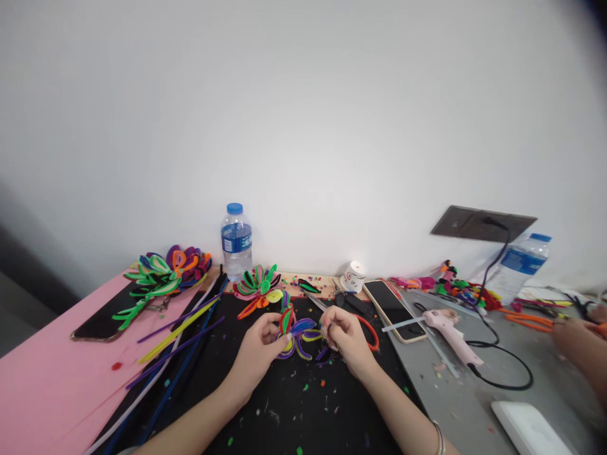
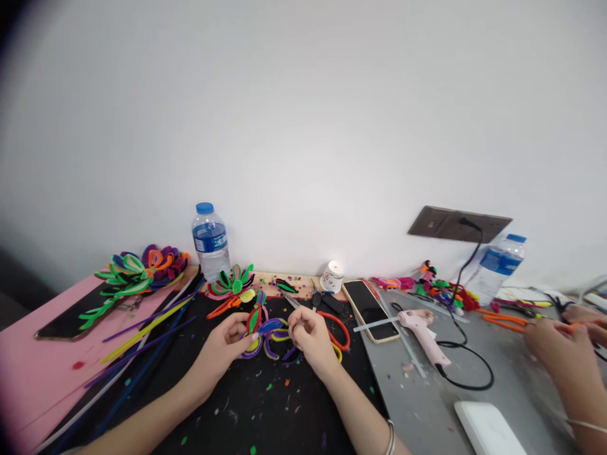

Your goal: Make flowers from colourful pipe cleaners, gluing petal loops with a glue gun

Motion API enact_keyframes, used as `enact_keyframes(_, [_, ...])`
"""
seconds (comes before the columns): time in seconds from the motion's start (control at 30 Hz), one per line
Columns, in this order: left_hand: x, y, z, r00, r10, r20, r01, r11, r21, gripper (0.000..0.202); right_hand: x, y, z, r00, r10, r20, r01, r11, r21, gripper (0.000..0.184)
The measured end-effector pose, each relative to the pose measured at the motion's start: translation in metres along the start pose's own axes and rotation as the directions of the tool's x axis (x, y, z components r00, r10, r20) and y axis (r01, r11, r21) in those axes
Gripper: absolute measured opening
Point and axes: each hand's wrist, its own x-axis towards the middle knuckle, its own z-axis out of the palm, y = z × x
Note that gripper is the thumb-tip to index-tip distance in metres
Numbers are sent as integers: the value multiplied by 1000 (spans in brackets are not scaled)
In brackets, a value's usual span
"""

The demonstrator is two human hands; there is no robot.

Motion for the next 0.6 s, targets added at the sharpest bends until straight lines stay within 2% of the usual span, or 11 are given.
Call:
enact_keyframes(0.2, [0, 2, 1, 1000, -15, -10, 15, 1000, -10, 27, 0, 1, -3, 998, 51, 47, -48, 998, -45, 8])
enact_keyframes(0.4, [-1, 2, 1, 1000, -26, 1, 26, 1000, -16, 28, -1, 2, -5, 990, 30, 137, -24, 999, -42, 14])
enact_keyframes(0.5, [0, 1, 0, 1000, -22, 13, 22, 1000, -11, 26, 0, 2, -5, 997, -42, 61, 48, 994, -99, 23])
enact_keyframes(0.6, [1, 0, -1, 998, 0, 58, -1, 1000, 8, 25, -1, 0, -4, 989, -140, -56, 120, 956, -267, 21])
